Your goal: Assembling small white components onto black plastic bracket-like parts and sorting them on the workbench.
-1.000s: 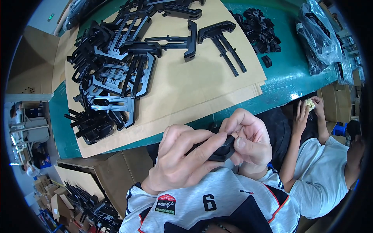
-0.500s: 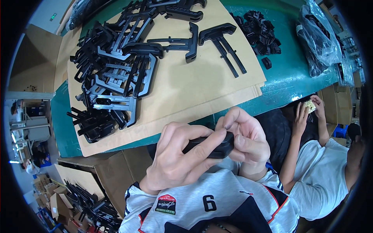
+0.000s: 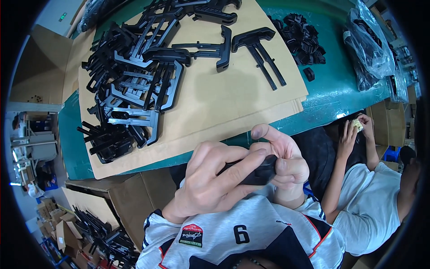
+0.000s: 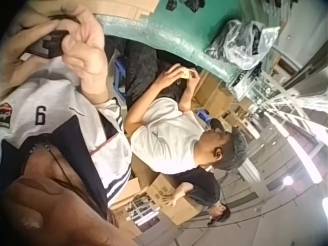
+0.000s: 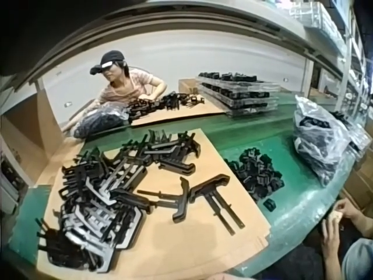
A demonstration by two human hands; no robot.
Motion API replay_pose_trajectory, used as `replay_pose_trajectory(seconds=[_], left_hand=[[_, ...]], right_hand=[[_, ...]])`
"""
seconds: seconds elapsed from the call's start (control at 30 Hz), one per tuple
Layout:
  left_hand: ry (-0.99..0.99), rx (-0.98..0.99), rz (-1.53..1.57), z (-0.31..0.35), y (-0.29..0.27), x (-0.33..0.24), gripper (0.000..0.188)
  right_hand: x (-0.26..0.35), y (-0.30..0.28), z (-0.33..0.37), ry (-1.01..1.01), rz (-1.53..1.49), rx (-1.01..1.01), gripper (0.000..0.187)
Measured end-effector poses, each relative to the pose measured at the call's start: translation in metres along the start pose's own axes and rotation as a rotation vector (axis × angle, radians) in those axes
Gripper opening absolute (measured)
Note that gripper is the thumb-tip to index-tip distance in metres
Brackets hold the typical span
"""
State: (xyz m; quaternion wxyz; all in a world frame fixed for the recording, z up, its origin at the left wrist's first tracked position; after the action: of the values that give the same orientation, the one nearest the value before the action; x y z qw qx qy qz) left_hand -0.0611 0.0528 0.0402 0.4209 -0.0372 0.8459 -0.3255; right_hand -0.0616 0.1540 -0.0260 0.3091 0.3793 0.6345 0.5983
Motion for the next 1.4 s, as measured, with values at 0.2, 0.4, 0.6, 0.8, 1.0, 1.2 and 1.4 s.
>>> replay_pose_trajectory(seconds=[0.2,0.4,0.6,0.8,1.0,1.2,1.4], left_hand=[[-0.014,-0.112,0.152,-0.001,-0.011,0.001,0.04],[0.006,-0.1,0.104,0.0,-0.014,0.003,0.04],[0.039,-0.126,0.17,0.002,-0.008,0.011,0.04],[0.034,-0.232,0.232,0.01,-0.008,0.026,0.039],[0.041,-0.259,0.239,0.012,-0.008,0.025,0.04],[0.095,-0.252,0.238,0.012,-0.006,0.023,0.041],[0.055,-0.255,0.227,0.012,-0.008,0.026,0.04]], right_hand=[[0.003,0.006,-0.003,-0.026,0.01,0.136,0.053],[0.005,0.0,-0.002,-0.083,0.121,0.077,0.054],[-0.006,0.003,-0.007,-0.025,-0.03,0.136,0.051],[0.006,0.003,0.0,-0.146,0.259,-0.037,0.049],[0.006,0.0,0.001,-0.106,0.3,0.026,0.045],[-0.003,0.003,-0.004,-0.093,0.185,0.045,0.039],[-0.001,0.006,-0.006,-0.105,0.257,0.019,0.035]])
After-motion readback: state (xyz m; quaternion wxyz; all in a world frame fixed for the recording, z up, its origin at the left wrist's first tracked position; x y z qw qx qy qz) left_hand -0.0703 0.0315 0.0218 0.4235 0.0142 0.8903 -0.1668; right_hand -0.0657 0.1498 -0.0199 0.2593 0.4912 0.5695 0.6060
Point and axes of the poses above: each hand's wrist, its own z-axis away from the middle knuckle, its own y-axis out of the palm, x = y × z, the point moved 8 cm from there along -z, towards the middle knuckle, and after that the axes turned 8 degrees about x, right-handed, at the moved point
